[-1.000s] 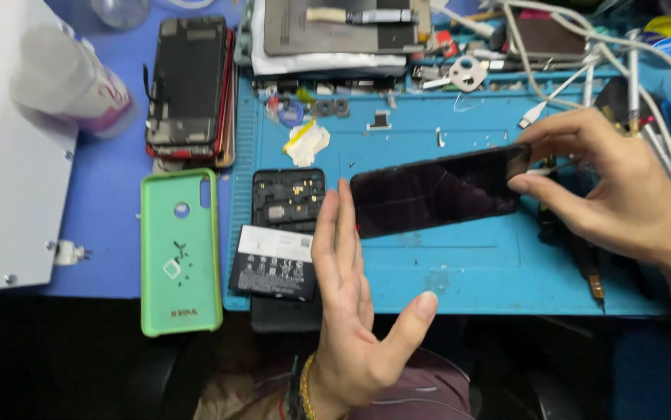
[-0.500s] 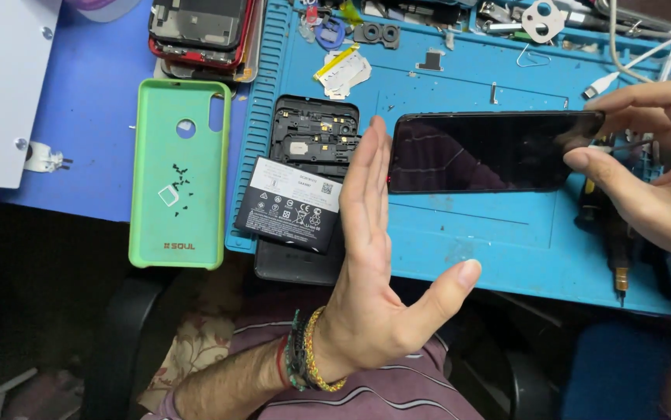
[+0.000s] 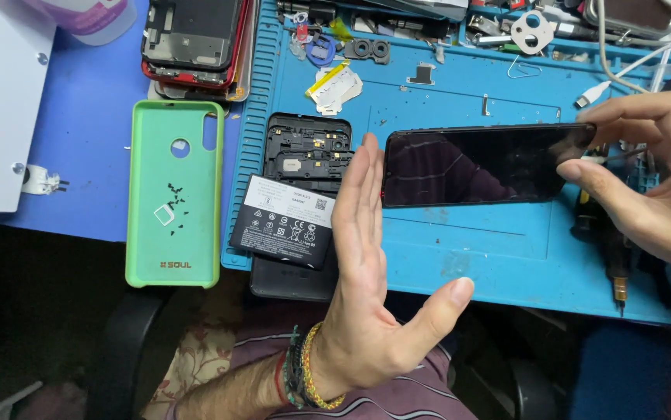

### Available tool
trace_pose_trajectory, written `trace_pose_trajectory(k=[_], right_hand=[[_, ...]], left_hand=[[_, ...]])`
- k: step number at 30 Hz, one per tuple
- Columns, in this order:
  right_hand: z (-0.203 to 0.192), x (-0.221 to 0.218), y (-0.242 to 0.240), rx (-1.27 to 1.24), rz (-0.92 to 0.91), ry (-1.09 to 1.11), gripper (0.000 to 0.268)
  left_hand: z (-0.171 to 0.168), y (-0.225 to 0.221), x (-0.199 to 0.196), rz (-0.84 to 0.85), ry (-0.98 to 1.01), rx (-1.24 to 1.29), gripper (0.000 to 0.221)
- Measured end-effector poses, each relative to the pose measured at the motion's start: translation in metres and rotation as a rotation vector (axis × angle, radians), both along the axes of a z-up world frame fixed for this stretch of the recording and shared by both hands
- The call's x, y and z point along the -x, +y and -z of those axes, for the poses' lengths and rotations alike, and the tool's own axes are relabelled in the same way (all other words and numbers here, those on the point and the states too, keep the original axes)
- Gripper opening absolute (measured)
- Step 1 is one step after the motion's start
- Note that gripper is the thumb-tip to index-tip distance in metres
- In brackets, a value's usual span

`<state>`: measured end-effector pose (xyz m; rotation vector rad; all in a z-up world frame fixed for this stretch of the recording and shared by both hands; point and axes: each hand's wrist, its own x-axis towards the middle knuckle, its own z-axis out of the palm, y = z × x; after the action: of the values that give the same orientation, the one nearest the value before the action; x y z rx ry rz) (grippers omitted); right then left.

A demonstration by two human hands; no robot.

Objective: Testing and repairing a mobile phone by connecting a charging cable and manipulating internal components like the battery and motherboard.

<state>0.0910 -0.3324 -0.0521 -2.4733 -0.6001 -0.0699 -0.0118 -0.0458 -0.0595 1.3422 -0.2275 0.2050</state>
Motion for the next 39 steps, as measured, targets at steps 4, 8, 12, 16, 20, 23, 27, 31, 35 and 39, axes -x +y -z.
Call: trace_pose_trajectory(k=[4,8,12,16,20,23,27,31,35,39], right_hand=[[0.000,0.001,0.001,-0.013,-0.004,0.011,0.052],[0.003,0.002,0.000,-0.038,0.004,0.012,0.051],[0.002,0.001,0.001,-0.034,-0.003,0.006,0.051],[-0.001,-0.001,0.001,0.002,-0.020,0.012,0.054],[-0.002,0.001,0.008,-0.063,-0.002,-0.005,0.050],[-0.007,0.000,0.012,-0.112,-0.015,-0.030,0.041],[-0.008,-0.001,0.008,-0.040,-0.007,-0.009,0.044],[-0.008,-0.002,0.006,-0.058,-0.002,0.014,0.046],[-0.007,-0.003,0.006,-0.074,-0.013,-0.003,0.045],[-0.006,-0.006,0.007,-0.080,-0.020,-0.020,0.042]], left_hand=[[0.000,-0.001,0.000,-0.006,0.002,-0.002,0.097],[0.001,-0.001,0.000,-0.001,-0.002,0.005,0.097],[-0.002,0.000,-0.002,0.032,0.004,0.020,0.097],[-0.001,0.000,-0.001,0.053,0.000,0.009,0.098],[-0.005,0.000,-0.003,0.076,0.007,-0.002,0.098],[-0.007,-0.003,-0.004,0.093,0.034,0.013,0.098],[-0.005,-0.006,-0.004,0.076,0.057,0.022,0.100],[-0.002,-0.009,-0.005,0.058,0.045,0.012,0.104],[-0.004,-0.012,-0.005,0.044,0.039,0.011,0.101],[-0.010,-0.012,-0.005,0.029,0.079,0.033,0.103]])
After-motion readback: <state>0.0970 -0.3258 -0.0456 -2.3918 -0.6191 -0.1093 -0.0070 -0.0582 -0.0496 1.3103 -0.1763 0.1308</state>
